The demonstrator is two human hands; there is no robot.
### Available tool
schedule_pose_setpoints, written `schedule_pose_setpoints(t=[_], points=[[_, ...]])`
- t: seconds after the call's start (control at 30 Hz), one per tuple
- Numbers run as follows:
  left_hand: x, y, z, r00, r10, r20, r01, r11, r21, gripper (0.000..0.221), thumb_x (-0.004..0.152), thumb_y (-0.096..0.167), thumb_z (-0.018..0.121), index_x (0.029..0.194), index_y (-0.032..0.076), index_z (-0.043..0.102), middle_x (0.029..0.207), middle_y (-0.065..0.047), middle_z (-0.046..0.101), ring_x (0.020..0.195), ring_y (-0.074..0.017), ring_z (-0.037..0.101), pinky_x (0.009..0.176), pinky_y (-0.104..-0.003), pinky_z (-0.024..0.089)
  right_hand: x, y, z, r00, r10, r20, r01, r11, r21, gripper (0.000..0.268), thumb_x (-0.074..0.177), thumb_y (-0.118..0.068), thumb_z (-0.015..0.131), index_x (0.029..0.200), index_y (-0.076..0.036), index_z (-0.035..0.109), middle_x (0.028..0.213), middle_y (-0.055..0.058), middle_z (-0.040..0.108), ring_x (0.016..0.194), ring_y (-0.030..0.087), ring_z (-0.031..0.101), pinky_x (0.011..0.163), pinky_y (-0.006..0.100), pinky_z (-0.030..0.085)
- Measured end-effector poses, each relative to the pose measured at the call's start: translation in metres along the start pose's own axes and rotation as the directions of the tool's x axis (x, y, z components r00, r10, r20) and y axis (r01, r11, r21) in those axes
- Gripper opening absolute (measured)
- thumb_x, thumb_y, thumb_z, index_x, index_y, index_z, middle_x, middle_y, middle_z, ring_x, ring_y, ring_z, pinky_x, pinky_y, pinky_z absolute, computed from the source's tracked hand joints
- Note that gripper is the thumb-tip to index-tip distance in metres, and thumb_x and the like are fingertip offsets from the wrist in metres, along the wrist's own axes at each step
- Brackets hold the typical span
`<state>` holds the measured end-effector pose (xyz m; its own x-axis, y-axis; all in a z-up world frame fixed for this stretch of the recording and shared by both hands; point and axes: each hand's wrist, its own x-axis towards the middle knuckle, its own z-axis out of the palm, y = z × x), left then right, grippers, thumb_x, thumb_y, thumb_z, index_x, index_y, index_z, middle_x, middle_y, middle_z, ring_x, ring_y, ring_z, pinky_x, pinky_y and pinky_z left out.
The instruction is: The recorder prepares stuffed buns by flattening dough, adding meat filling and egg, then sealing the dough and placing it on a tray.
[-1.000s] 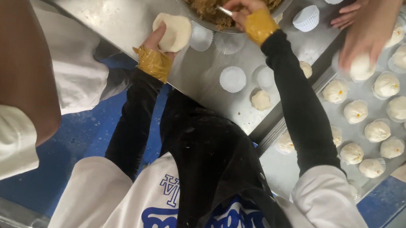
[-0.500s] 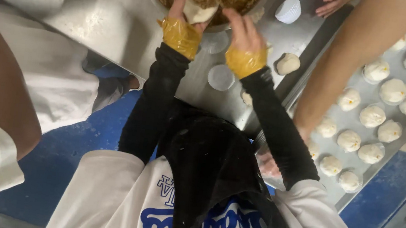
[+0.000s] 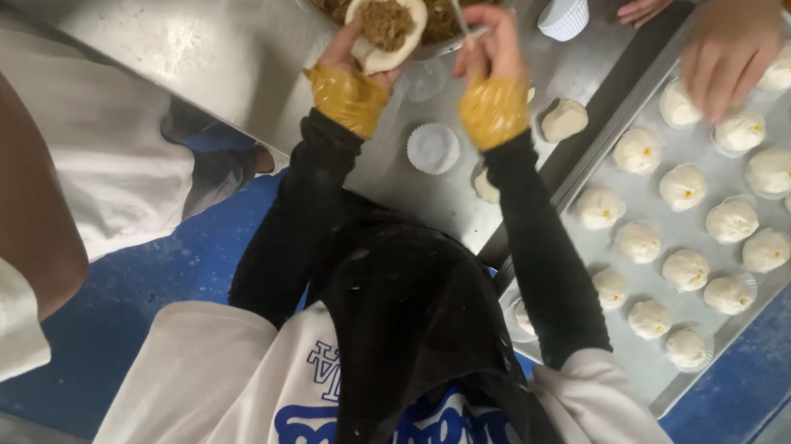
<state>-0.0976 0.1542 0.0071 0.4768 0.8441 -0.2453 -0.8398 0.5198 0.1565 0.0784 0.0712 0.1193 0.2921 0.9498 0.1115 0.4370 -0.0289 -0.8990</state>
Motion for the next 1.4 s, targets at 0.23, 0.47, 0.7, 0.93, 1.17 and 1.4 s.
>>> schedule_pose_setpoints(t=[0.23,0.47,0.7,0.93,1.17,1.4], points=[[-0.033,0.026,0.011,0.987,0.021,0.157,-0.044,0.989,0.142,0.046,0.111,0.028,0.059,0.145,-0.001,0.048,0.142,-0.017,0.059,0.133,-0.0284,0.06,0.116,-0.045,0.051,0.037,0.052,0.025,0.98,-0.02,0.197,0.025,0.999,-0.025,0.018,0.109,-0.003,0.054,0.126,-0.01,0.056,0.081,0.001,0.065,0.071,0.012,0.063,0.063,0.029,0.053],[-0.065,0.025,0.032,1.0,-0.008,0.024,-0.001,0.936,0.353,0.047,0.107,0.031,0.057,0.142,0.001,0.05,0.13,-0.013,0.065,0.112,-0.02,0.069,0.092,-0.03,0.061,0.036,0.041,0.028,0.88,-0.445,0.164,0.417,0.561,-0.715,0.016,0.097,-0.014,0.069,0.112,-0.017,0.065,0.11,0.006,0.059,0.098,0.026,0.065,0.079,0.036,0.056],[-0.073,-0.011,0.029,0.982,-0.129,0.142,0.063,0.916,0.396,0.042,0.114,0.026,0.057,0.147,0.0,0.051,0.129,-0.015,0.067,0.098,-0.018,0.067,0.072,-0.024,0.057,-0.025,-0.003,-0.029,0.959,0.251,0.128,-0.281,0.897,0.342,0.031,0.108,-0.023,0.056,0.136,-0.013,0.064,0.12,0.003,0.072,0.103,0.013,0.066,0.079,0.024,0.054],[-0.075,-0.047,0.07,0.914,-0.403,0.04,0.358,0.851,0.385,0.042,0.107,0.019,0.056,0.144,0.002,0.048,0.137,-0.016,0.062,0.126,-0.0286,0.064,0.108,-0.045,0.059,-0.076,0.01,-0.065,0.923,0.289,0.255,-0.379,0.806,0.456,0.043,0.102,-0.015,0.071,0.142,-0.003,0.06,0.128,0.009,0.07,0.112,0.015,0.064,0.096,0.027,0.053],[-0.092,-0.066,0.096,0.957,-0.271,0.101,0.039,0.464,0.885,0.059,0.087,0.008,0.085,0.138,0.002,0.056,0.125,-0.01,0.068,0.115,-0.0174,0.065,0.098,-0.032,0.056,-0.11,-0.013,-0.068,0.972,0.233,0.024,-0.218,0.863,0.456,0.035,0.105,-0.001,0.067,0.139,-0.002,0.059,0.127,0.006,0.068,0.118,0.013,0.064,0.104,0.027,0.053],[-0.088,-0.068,0.094,0.957,-0.291,0.016,0.132,0.482,0.866,0.053,0.087,0.005,0.083,0.134,0.003,0.058,0.12,-0.007,0.072,0.111,-0.0163,0.07,0.095,-0.03,0.061,-0.132,-0.022,-0.073,0.97,0.238,-0.053,-0.185,0.86,0.476,0.034,0.106,0.004,0.065,0.139,-0.001,0.058,0.127,0.006,0.066,0.12,0.014,0.063,0.104,0.026,0.051]])
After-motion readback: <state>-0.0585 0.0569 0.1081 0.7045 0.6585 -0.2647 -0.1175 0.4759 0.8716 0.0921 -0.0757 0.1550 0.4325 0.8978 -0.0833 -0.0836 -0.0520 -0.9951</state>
